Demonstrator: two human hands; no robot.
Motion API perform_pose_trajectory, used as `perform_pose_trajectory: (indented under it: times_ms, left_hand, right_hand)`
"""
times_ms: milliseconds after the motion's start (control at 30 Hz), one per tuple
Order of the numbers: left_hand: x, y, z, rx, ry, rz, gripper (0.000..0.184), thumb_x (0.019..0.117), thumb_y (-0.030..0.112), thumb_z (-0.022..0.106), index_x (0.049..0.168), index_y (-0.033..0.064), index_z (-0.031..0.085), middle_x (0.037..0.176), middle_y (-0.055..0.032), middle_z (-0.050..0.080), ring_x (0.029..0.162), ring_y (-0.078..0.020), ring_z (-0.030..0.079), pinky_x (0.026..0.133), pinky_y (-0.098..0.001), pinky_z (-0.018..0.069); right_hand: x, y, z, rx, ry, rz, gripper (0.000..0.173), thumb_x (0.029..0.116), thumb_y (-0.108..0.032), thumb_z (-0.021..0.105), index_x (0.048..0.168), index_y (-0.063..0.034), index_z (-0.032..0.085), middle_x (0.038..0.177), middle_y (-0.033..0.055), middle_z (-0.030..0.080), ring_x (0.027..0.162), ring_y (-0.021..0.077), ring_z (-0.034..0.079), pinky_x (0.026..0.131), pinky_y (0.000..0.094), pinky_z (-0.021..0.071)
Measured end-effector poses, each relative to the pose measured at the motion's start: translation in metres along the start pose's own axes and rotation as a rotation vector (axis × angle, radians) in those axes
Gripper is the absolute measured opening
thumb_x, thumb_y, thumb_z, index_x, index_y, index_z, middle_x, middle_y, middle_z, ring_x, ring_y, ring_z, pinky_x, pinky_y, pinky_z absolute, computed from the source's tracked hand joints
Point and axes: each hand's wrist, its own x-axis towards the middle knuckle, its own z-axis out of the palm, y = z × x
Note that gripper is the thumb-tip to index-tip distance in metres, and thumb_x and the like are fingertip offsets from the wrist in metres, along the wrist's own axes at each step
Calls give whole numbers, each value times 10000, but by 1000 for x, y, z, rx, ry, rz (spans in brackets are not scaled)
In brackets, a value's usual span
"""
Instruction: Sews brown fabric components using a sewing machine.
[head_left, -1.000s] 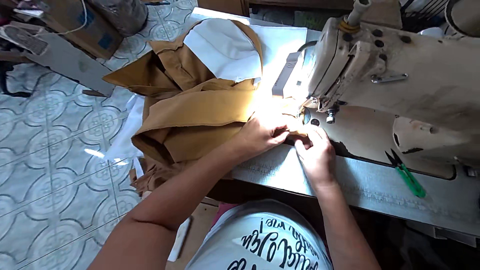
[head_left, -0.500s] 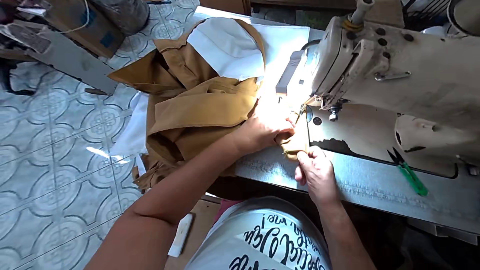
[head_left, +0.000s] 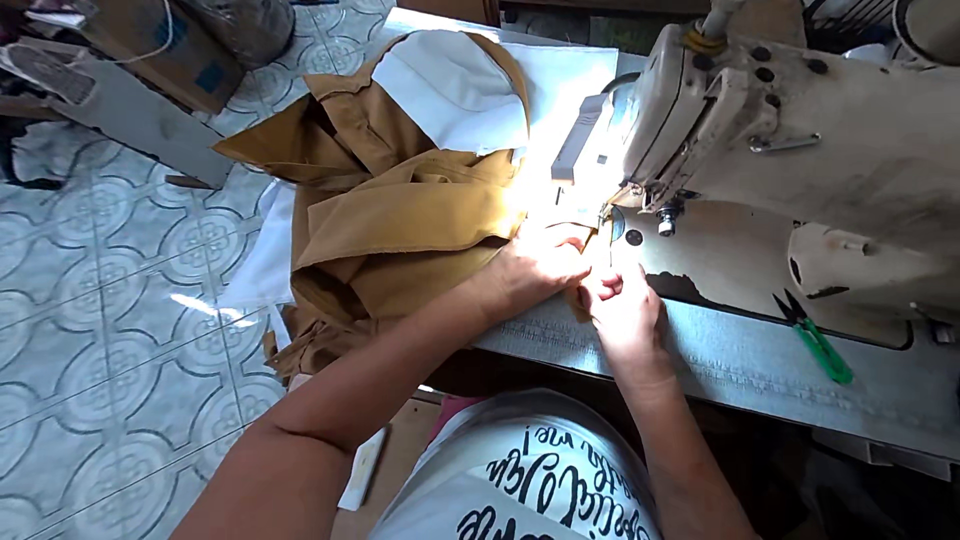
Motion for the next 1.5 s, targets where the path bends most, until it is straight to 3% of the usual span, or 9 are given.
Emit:
perform_pose_trajectory:
  times_ms: [200,367,667,800,900,1067,1167,1300,1500]
  left_hand:
    - [1,2,-3,29,-165,0,261,1004,105,566,1093,215,785,1040,-37,731,1189,-280,632,966,-506,497]
    - [6,3,-8,-30,-274,-13,285,974,75,582,1039,250,798,1044,-59,711,1161,-308,615,952,-506,488]
    - [7,2,-23,-38,-370,-98,291,992,120,583,1098,309,778,1101,-32,693,1221,-317,578,1065,-725,292]
    - [6,-1,-19,-45,-340,-73,294,993,118,578,1094,301,784,1065,-31,690,1167,-298,596,1042,-658,365]
    - [6,-3,-19,-40,-330,-50,307,980,102,586,1093,303,789,1065,-18,692,1151,-270,592,965,-506,459]
    - [6,-3,-19,-63,-339,-57,360,971,57,560,1129,291,783,1105,-40,699,1185,-297,595,1002,-545,446]
    - [10,-9,-17,-70,-321,-51,334,981,70,570,1126,275,791,1121,-46,709,1131,-250,634,979,-458,497]
    - [19,-26,-9,-72,-288,-17,374,988,42,549,1159,282,779,1125,-58,700,1166,-251,613,1065,-516,395]
    - [30,-43,-3,-108,-242,-3,330,997,41,534,1124,212,787,1087,-79,672,1088,-244,620,957,-433,481]
  right_hand:
    - [-6,3,-11,43,124,-136,184,856,-77,747,1002,-22,649,783,92,658,670,208,654,614,405,559]
    - [-4,2,-17,99,57,-113,261,821,-49,785,1044,-33,650,817,75,650,684,165,637,631,365,562]
    - [2,3,-15,-58,-80,-160,128,892,-97,732,1005,-51,771,835,112,715,756,233,688,707,443,570]
    - [-1,8,-12,-63,-28,-231,152,893,-97,723,1029,-60,780,838,100,720,735,219,684,688,418,576]
    - [-4,11,-9,-90,13,-267,148,902,-112,723,1034,-73,777,891,104,711,756,206,685,697,388,588]
    - [-9,14,-1,-147,108,-304,168,895,-124,717,1039,-96,799,921,132,709,789,237,702,700,382,594]
    - [-2,13,0,-147,97,-301,161,907,-119,719,1048,-72,779,981,167,708,870,293,719,755,437,604]
    - [16,12,-1,-176,109,-334,172,911,-98,698,1062,-56,768,1026,180,700,943,313,709,797,459,594]
    - [36,9,4,-250,141,-330,157,952,-143,665,1042,-64,767,973,181,681,874,329,702,709,460,586]
